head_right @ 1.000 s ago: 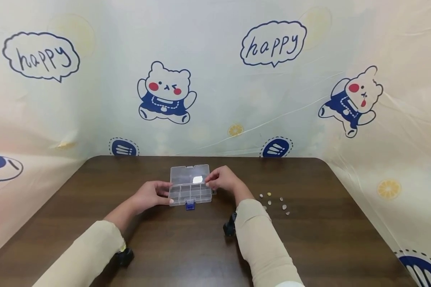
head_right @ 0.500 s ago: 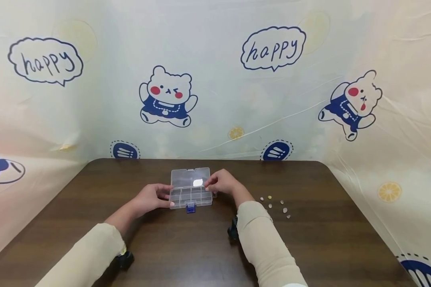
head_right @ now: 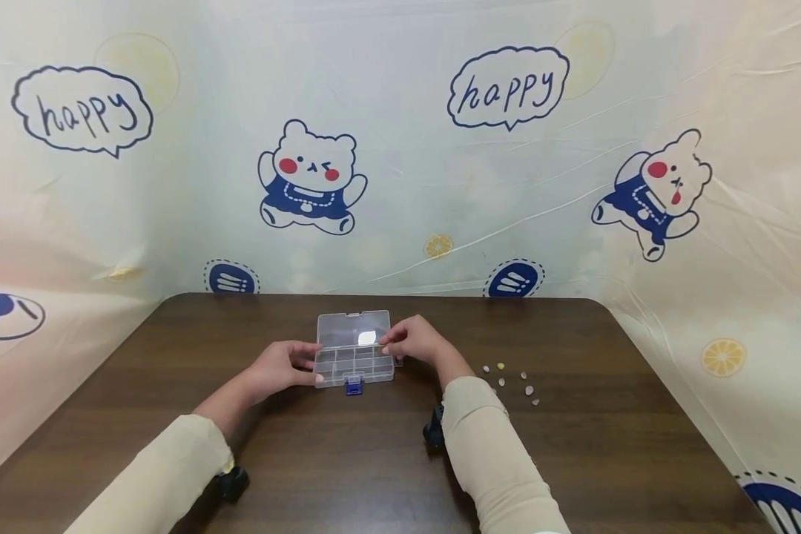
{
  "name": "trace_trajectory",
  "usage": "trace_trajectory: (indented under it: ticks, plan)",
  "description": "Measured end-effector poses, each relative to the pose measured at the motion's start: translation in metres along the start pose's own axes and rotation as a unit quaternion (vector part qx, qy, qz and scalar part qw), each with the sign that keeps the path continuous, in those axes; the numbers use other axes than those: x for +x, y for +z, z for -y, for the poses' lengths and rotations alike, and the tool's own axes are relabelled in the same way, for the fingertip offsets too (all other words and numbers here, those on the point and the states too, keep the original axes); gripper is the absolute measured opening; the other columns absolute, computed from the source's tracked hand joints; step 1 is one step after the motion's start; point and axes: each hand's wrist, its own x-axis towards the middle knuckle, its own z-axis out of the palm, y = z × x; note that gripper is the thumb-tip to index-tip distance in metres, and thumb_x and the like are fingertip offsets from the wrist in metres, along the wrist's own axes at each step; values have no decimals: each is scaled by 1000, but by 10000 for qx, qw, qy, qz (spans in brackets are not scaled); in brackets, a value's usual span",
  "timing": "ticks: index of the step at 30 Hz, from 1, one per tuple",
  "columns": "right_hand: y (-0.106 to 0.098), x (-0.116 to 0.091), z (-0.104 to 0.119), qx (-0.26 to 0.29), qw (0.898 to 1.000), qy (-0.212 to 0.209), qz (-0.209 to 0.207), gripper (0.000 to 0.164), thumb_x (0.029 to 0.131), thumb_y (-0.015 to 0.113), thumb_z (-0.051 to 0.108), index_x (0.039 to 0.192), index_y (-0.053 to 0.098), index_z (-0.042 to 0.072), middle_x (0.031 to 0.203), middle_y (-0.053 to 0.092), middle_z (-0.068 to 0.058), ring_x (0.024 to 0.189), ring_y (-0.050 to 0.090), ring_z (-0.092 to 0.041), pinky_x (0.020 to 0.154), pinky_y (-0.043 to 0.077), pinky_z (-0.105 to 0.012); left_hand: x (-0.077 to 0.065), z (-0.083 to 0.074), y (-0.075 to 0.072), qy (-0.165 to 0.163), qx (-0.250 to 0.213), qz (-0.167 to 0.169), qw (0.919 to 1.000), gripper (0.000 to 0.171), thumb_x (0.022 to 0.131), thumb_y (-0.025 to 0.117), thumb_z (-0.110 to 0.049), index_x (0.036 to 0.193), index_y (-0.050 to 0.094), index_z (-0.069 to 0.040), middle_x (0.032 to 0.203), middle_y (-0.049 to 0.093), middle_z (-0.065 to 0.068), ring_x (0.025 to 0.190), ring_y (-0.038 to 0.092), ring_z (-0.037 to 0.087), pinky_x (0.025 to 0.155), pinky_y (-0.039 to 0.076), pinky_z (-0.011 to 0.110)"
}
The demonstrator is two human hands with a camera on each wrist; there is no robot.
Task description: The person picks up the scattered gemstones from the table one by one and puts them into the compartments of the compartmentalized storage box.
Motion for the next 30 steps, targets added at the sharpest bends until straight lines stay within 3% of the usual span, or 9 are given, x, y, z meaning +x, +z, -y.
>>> trace_trajectory:
  ticks: [30]
  plan:
    - [-15,-16,8,824,9963,-180,-153,24,85,75,6,109,72,0,98,70,-8,82,66,-25,79,57,-39,-1,-3,0,38,54,-59,10000,65,72,88,-18,130,61,-7,108,66,6,94,61,20,86,54,35]
